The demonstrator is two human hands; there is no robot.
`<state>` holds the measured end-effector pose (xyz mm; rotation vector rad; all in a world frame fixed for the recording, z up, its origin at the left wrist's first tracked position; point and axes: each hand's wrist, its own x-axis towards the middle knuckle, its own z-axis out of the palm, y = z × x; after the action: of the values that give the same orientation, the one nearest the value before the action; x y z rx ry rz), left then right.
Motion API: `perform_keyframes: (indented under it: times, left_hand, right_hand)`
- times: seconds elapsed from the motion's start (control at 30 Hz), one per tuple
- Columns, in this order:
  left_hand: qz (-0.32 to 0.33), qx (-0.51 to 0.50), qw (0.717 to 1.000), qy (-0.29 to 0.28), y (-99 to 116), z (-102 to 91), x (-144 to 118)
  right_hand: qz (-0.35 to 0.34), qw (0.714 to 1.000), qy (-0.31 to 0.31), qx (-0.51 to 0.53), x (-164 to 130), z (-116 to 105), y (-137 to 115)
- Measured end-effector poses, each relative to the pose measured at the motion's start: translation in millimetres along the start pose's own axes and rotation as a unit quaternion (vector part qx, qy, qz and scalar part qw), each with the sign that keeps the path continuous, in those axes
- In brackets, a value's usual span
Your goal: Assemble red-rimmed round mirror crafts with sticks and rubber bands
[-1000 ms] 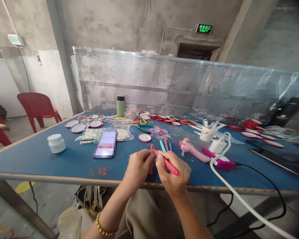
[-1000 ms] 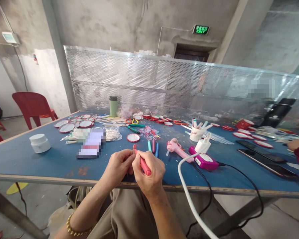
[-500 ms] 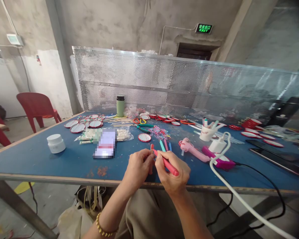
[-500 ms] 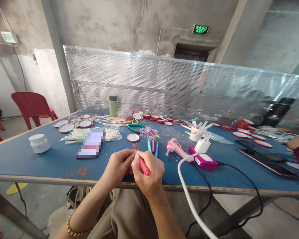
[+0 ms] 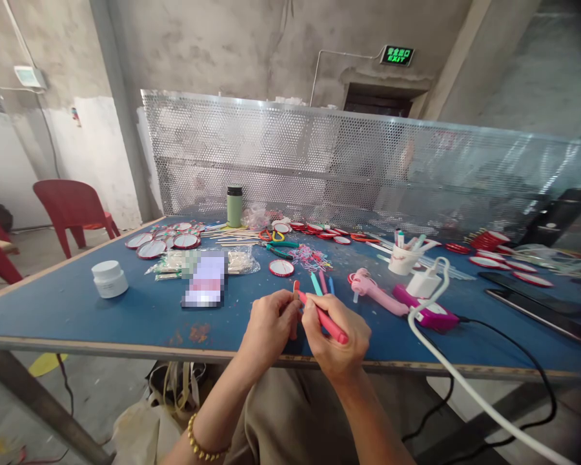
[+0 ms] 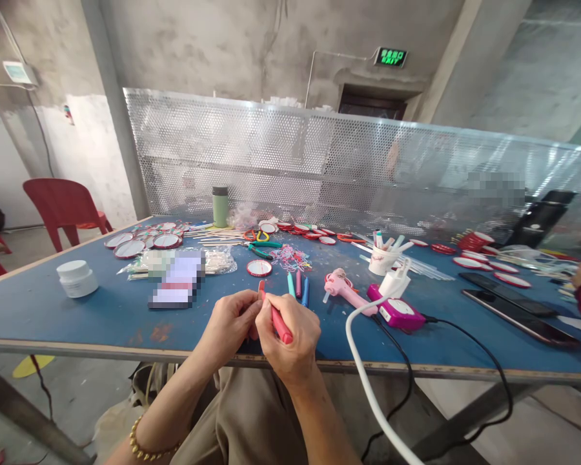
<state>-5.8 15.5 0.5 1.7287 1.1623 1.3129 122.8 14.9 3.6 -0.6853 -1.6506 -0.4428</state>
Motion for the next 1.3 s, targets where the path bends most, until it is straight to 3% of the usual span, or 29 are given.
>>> perform_keyframes:
  times: [0.33, 1.3]
  left_hand:
    - [-0.006, 0.003, 1.000, -0.003, 2.7, 0.2, -1.0]
    - [0.004, 0.005, 1.000, 0.000, 3.7, 0.4, -1.9]
  right_hand:
    - [0.008, 1.000, 0.022, -0.014, -0.4, -2.0, -1.0]
    - [0.000, 1.000, 0.005, 0.012, 0.8, -2.7, -1.7]
